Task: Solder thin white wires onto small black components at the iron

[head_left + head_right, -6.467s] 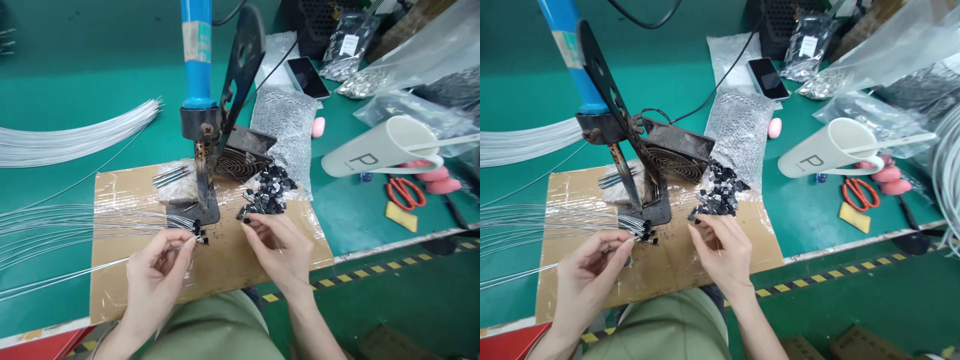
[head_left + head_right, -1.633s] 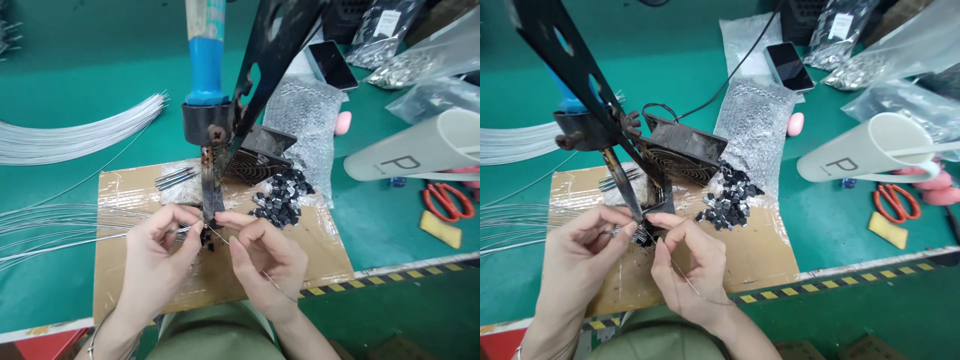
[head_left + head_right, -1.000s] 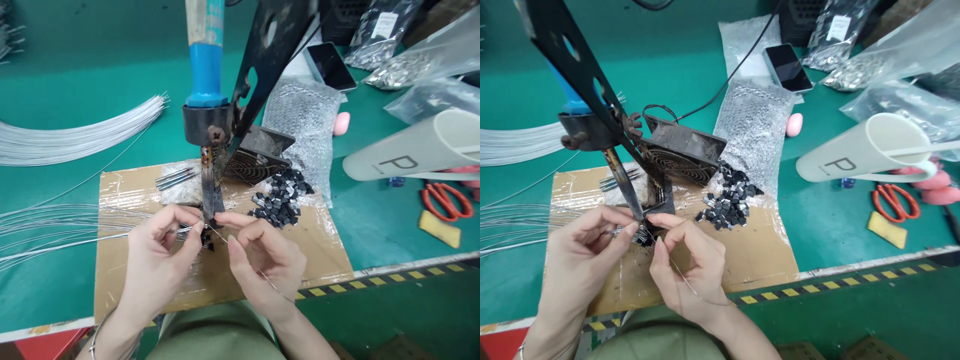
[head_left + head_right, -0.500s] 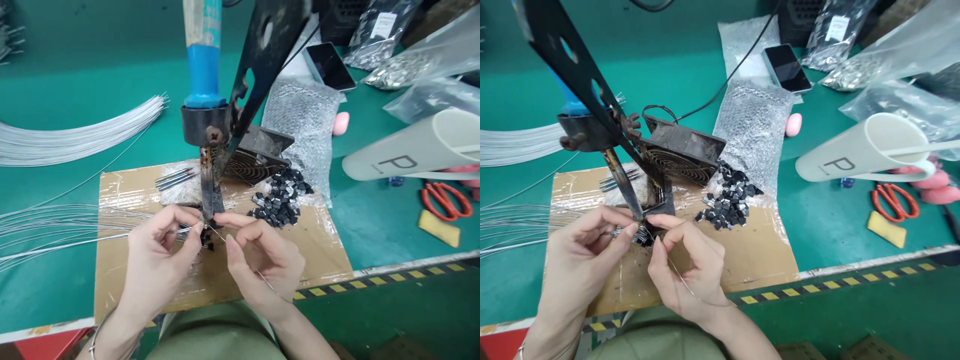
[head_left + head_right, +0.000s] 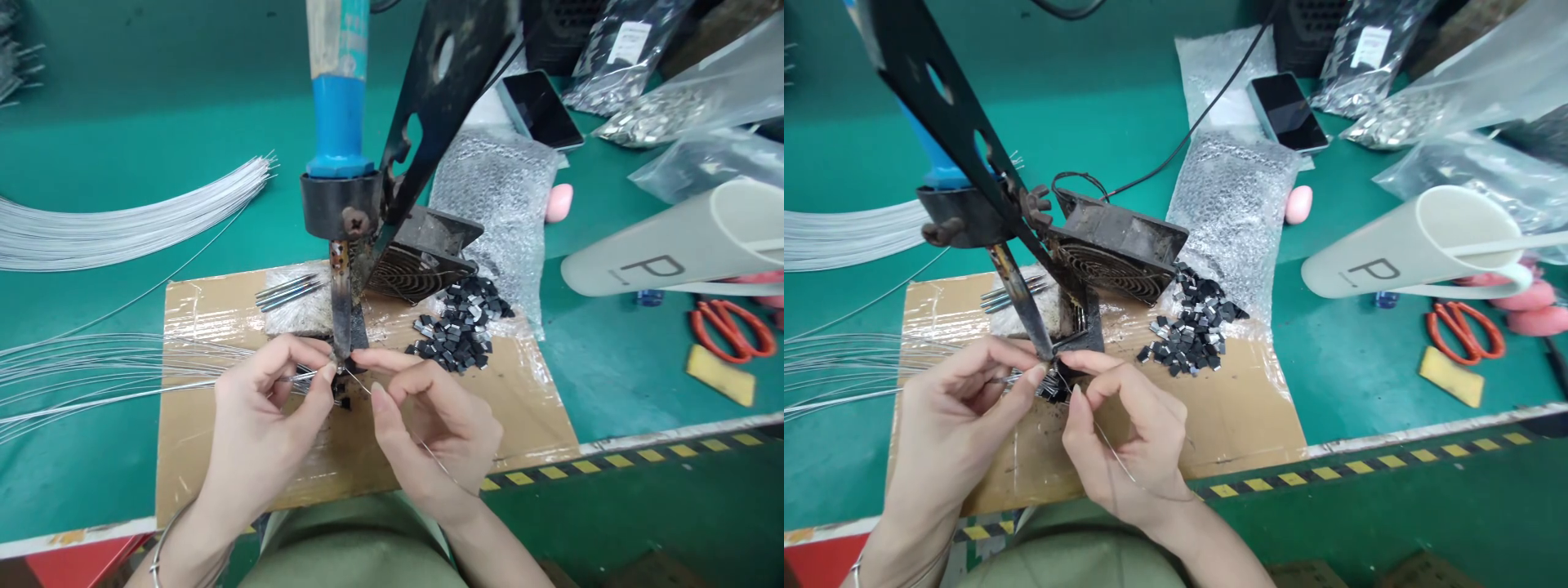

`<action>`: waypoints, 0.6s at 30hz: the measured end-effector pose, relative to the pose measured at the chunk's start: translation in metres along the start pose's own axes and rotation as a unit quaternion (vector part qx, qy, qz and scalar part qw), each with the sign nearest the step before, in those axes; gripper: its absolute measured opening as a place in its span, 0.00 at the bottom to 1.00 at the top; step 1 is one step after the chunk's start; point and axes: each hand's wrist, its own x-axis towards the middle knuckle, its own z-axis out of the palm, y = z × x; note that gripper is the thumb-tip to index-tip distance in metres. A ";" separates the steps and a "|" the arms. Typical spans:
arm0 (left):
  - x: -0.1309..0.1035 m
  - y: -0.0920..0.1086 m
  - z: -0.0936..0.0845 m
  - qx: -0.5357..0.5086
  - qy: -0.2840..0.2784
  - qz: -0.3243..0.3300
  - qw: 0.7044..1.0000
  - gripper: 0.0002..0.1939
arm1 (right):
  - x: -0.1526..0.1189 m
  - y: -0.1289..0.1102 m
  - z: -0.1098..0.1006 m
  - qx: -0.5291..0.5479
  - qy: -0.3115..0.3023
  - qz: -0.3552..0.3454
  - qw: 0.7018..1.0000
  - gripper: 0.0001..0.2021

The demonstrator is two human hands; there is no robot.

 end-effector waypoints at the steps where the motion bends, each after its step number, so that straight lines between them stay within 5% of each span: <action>1: 0.000 -0.001 0.000 0.005 -0.001 -0.001 1.000 0.05 | 0.000 0.000 0.000 -0.002 0.001 0.001 1.000 0.10; 18: -0.001 -0.001 0.000 -0.025 -0.010 -0.001 1.000 0.08 | -0.001 0.002 0.003 -0.006 0.014 -0.018 1.000 0.11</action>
